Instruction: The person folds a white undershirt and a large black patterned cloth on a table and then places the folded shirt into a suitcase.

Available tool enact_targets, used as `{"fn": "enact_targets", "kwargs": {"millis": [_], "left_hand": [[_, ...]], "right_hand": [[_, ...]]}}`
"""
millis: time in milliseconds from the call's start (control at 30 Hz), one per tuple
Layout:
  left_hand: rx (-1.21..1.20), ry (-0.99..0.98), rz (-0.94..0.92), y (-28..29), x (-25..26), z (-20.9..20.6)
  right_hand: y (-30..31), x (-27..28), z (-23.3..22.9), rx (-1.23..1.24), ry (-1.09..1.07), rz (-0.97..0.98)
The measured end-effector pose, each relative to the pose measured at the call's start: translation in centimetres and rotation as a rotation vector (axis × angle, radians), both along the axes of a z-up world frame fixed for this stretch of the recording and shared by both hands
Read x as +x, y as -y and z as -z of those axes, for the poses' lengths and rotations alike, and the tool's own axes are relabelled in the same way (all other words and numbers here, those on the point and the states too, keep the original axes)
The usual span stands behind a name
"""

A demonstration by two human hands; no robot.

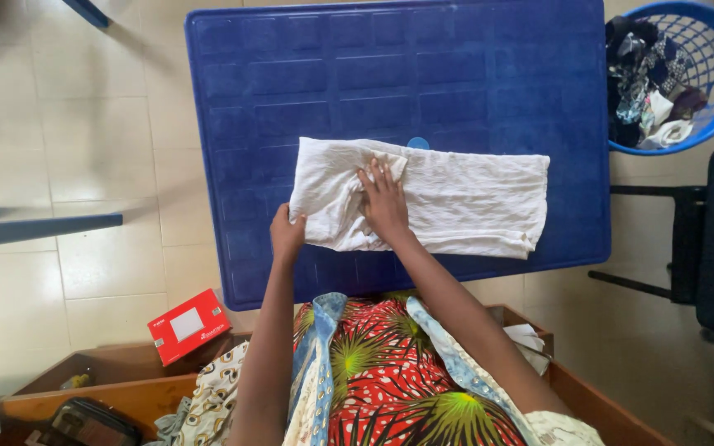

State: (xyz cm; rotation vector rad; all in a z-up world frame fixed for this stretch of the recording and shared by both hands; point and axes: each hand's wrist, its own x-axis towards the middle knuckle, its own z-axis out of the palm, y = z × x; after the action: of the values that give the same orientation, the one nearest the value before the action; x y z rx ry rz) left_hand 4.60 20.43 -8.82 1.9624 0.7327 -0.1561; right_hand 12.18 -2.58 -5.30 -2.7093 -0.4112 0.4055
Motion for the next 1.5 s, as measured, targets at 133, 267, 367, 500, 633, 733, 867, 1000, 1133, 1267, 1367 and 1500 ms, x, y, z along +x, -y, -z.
{"fn": "enact_targets", "kwargs": {"millis": [133, 267, 367, 500, 633, 733, 867, 1000, 1133, 1267, 1367, 1500], "left_hand": [[-0.081, -0.118, -0.074, 0.0, 1.4, -1.2], [-0.091, -0.121, -0.017, -0.5, 2.7, -1.4], [-0.082, -0.041, 0.105, -0.7, 3.3, -0.8], [0.007, 0.066, 0.174, -0.9, 2.2, -1.3], [0.227, -0.174, 0.160, 0.1, 1.1, -4.4], [0.463, 0.012, 0.174, 1.1, -0.5, -7.1], [0.487, 0.162, 0.397, 1.9, -2.3, -9.5], [0.617, 0.312, 0.578, 2.2, -3.2, -8.4], [0.602, 0.351, 0.512, 1.7, -3.7, -7.1], [0.554, 0.289, 0.586, 2.6, -4.3, -7.0], [0.327, 0.274, 0.751, 4.5, -4.6, -6.9], [0.240, 0.326, 0.733, 7.4, -4.9, -6.6]], "right_hand": [[-0.8, -1.0, -0.2, -0.001, 0.041, 0.053], [-1.1, -4.5, -1.2, 0.212, 0.279, 0.120], [-0.7, -7.2, -2.4, 0.350, 0.253, 0.151], [1.3, -8.3, -3.0, 0.413, 0.159, -0.020], [2.3, -7.6, -1.3, 0.338, 0.139, -0.049], [2.2, -6.6, 0.1, 0.279, 0.096, -0.002], [2.4, -6.4, 0.5, 0.318, 0.065, -0.078], [3.2, -7.3, -0.6, 0.414, -0.037, -0.102], [3.6, -8.4, -2.0, 0.372, 0.055, -0.201], [3.6, -8.5, -2.6, 0.324, 0.108, -0.081], [3.4, -8.5, -3.8, 0.393, 0.158, -0.006], [3.5, -8.3, -5.4, 0.443, 0.216, -0.065]]}}
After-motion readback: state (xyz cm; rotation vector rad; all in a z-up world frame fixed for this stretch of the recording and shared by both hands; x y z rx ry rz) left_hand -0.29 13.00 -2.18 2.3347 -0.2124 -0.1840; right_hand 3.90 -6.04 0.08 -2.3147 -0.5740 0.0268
